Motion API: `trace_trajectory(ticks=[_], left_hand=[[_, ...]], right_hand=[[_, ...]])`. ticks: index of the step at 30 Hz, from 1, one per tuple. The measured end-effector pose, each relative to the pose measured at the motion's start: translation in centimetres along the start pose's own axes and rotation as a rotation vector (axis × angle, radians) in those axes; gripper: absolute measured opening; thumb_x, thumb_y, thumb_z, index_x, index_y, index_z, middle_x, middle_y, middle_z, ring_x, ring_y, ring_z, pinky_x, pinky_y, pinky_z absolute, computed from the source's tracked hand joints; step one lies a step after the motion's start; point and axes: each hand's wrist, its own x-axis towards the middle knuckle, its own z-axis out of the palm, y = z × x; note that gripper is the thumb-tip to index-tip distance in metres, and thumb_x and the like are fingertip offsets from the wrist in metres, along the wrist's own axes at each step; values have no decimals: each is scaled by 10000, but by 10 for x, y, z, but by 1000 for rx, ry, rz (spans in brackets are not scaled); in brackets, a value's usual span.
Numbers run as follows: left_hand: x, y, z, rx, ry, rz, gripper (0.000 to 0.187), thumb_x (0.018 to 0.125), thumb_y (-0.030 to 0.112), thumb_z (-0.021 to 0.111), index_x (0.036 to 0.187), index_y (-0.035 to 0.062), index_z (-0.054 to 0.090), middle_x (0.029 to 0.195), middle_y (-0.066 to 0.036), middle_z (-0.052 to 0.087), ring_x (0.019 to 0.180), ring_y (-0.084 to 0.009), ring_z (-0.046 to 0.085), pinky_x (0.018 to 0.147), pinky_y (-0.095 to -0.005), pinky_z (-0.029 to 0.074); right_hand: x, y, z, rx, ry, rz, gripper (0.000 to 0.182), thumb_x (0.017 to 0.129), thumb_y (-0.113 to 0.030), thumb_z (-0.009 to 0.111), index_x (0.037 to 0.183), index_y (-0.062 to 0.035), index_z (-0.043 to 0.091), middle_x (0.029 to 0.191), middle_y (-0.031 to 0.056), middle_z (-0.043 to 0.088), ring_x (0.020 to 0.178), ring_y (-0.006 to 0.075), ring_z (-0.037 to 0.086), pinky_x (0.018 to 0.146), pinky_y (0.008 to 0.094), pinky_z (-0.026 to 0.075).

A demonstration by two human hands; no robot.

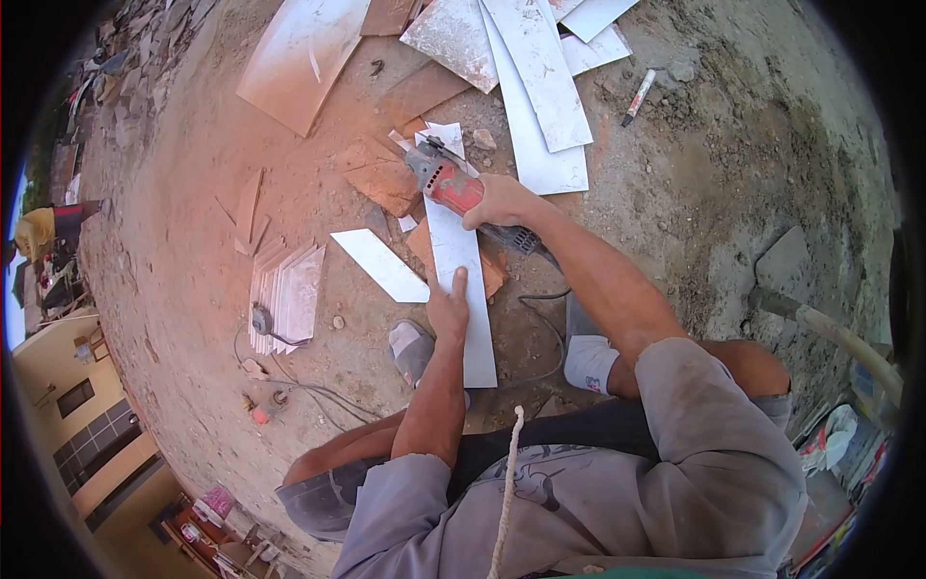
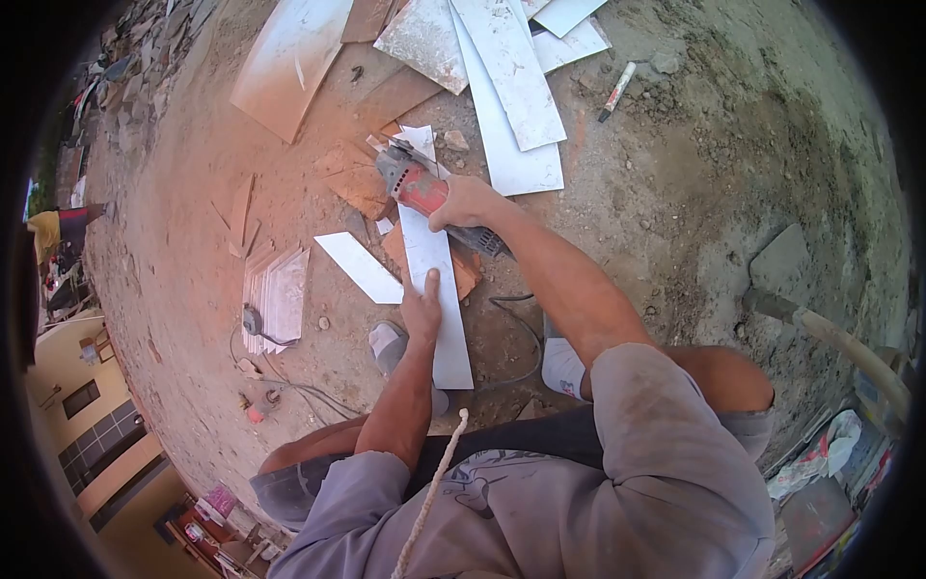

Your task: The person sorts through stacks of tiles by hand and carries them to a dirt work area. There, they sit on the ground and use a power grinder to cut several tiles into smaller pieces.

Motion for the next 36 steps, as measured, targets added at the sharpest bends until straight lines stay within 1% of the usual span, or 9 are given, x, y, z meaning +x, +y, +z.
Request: trace_trajectory(ticks=[3, 5, 24, 26, 28, 30, 32, 33, 36], left_hand=[[-1, 2, -1, 11, -2, 5, 707, 937, 512, 591, 1379, -21, 451, 1124, -309, 649, 1075, -448, 627, 911, -464, 483], [-2, 7, -4, 46, -30, -57, 705, 946, 495, 590, 1383, -41, 452, 1160, -291, 644, 1106, -403, 628, 949, -434, 467], [0, 1, -1, 35, -10, -65, 697, 951, 472, 596, 1397, -42, 445, 1165, -280, 648, 1113, -387, 628, 952, -424, 465], [1, -4, 0, -16, -25, 1, 747, 926, 534, 596, 1393, -26, 434, 1107, -321, 648, 1062, -464, 627, 896, -473, 489], [1, -4, 1, 4, -15, -7, 751, 925, 536, 595, 1391, -31, 435, 1110, -321, 647, 1065, -464, 626, 901, -472, 487], [0, -1, -1, 29, -5, -11, 754, 925, 538, 594, 1388, -36, 436, 1114, -322, 646, 1068, -465, 624, 906, -471, 485], [-1, 2, -1, 18, -2, -39, 663, 949, 469, 598, 1348, -49, 486, 1149, -278, 653, 1102, -383, 634, 939, -421, 472], [0, 1, -1, 16, -2, -37, 663, 949, 469, 598, 1348, -49, 486, 1149, -278, 653, 1102, -383, 634, 939, -421, 472], [1, -5, 1, 5, -29, -7, 761, 925, 541, 590, 1398, -35, 432, 1130, -318, 644, 1084, -456, 621, 923, -464, 477]], right_hand=[[-2, 5, 2, 11, 6, -5, 769, 536, -407, 800, 1128, 48, 621, 1068, 248, 667, 993, 345, 648, 886, 374, 497], [-5, 4, 3, 24, 6, -11, 761, 537, -410, 794, 1123, 45, 623, 1068, 244, 668, 988, 345, 648, 882, 374, 497], [-6, 0, -2, 16, -2, -29, 745, 549, -414, 784, 1093, 75, 641, 1071, 281, 669, 1010, 368, 658, 892, 375, 511], [-10, 2, -2, 27, -12, -35, 744, 549, -415, 784, 1091, 75, 641, 1070, 280, 669, 1011, 367, 657, 894, 375, 510], [-11, 1, -2, -11, 1, 3, 755, 541, -414, 785, 1114, 48, 615, 1058, 239, 665, 990, 344, 645, 885, 370, 495], [-12, 2, -2, -5, 0, -11, 765, 551, -418, 781, 1116, 69, 615, 1075, 261, 662, 1010, 359, 646, 894, 375, 500], [-12, 5, -2, -1, 1, -24, 775, 561, -423, 777, 1118, 90, 615, 1092, 283, 658, 1029, 373, 647, 904, 379, 504], [-12, 6, -1, -10, 5, -22, 780, 562, -424, 775, 1122, 94, 610, 1094, 286, 656, 1033, 377, 644, 905, 380, 504], [-14, 6, -1, -24, 3, -11, 785, 563, -426, 773, 1123, 100, 605, 1093, 290, 654, 1035, 381, 642, 904, 382, 505]])
